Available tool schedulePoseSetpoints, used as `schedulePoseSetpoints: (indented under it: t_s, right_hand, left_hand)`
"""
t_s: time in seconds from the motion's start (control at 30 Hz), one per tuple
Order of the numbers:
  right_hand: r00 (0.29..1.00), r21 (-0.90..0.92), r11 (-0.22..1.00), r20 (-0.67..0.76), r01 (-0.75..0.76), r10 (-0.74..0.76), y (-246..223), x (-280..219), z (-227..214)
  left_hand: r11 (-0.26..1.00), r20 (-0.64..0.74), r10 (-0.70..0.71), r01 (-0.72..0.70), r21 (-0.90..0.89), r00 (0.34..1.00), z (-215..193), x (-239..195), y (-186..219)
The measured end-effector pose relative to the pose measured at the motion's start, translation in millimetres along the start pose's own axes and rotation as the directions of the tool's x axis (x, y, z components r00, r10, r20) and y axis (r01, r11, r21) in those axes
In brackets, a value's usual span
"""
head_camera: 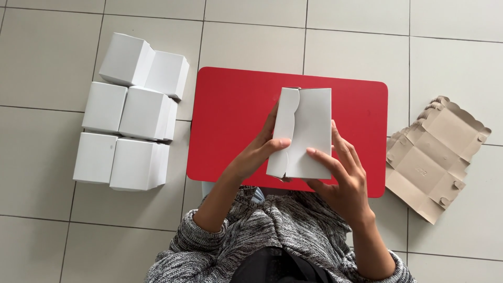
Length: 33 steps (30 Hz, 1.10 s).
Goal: The person assembles flat cardboard pieces into white rectangular boxes by folding and interlocking tabs. They place each completed box into a growing stack on the floor and repeat the process with additional flat pieces.
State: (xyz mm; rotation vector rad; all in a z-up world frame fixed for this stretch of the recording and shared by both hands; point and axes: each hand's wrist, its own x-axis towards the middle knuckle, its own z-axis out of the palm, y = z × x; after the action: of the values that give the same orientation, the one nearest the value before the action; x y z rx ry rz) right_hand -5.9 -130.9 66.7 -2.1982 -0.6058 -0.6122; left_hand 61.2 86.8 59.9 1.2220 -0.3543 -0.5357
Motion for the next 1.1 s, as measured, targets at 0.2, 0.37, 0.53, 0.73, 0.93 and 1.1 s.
schedulePoseSetpoints:
  t_s: [0.2,0.37,0.53,0.73,0.93,1.1]
  right_hand:
    - [1.000,-0.019,1.000,-0.025,-0.013,0.013,-2,-2,3]
    - [1.000,-0.002,1.000,-0.012,-0.021,0.021,0,0,1]
    - [1.000,-0.032,0.999,0.000,0.008,-0.008,-2,-4,5]
    - [0.996,0.122,0.990,0.057,-0.076,0.070,-13,-1,4]
    - [0.860,0.691,0.572,0.146,-0.443,0.490,51,-51,43]
    - [0.704,0.622,0.456,0.229,-0.637,0.672,95,-69,76]
  left_hand:
    - [1.000,0.002,0.004,-0.004,0.015,1.000,9,-4,23]
    - [1.000,0.001,-0.003,0.003,0.005,1.000,-1,-1,3]
    - [1.000,-0.038,-0.019,0.020,0.021,0.999,5,0,-1]
    - [0.994,-0.126,0.009,0.005,0.107,0.992,14,0,0]
    - [0.673,-0.254,0.137,0.098,0.733,0.957,25,2,-14]
    - [0.248,-0.248,0.133,0.210,0.946,0.960,18,8,-42]
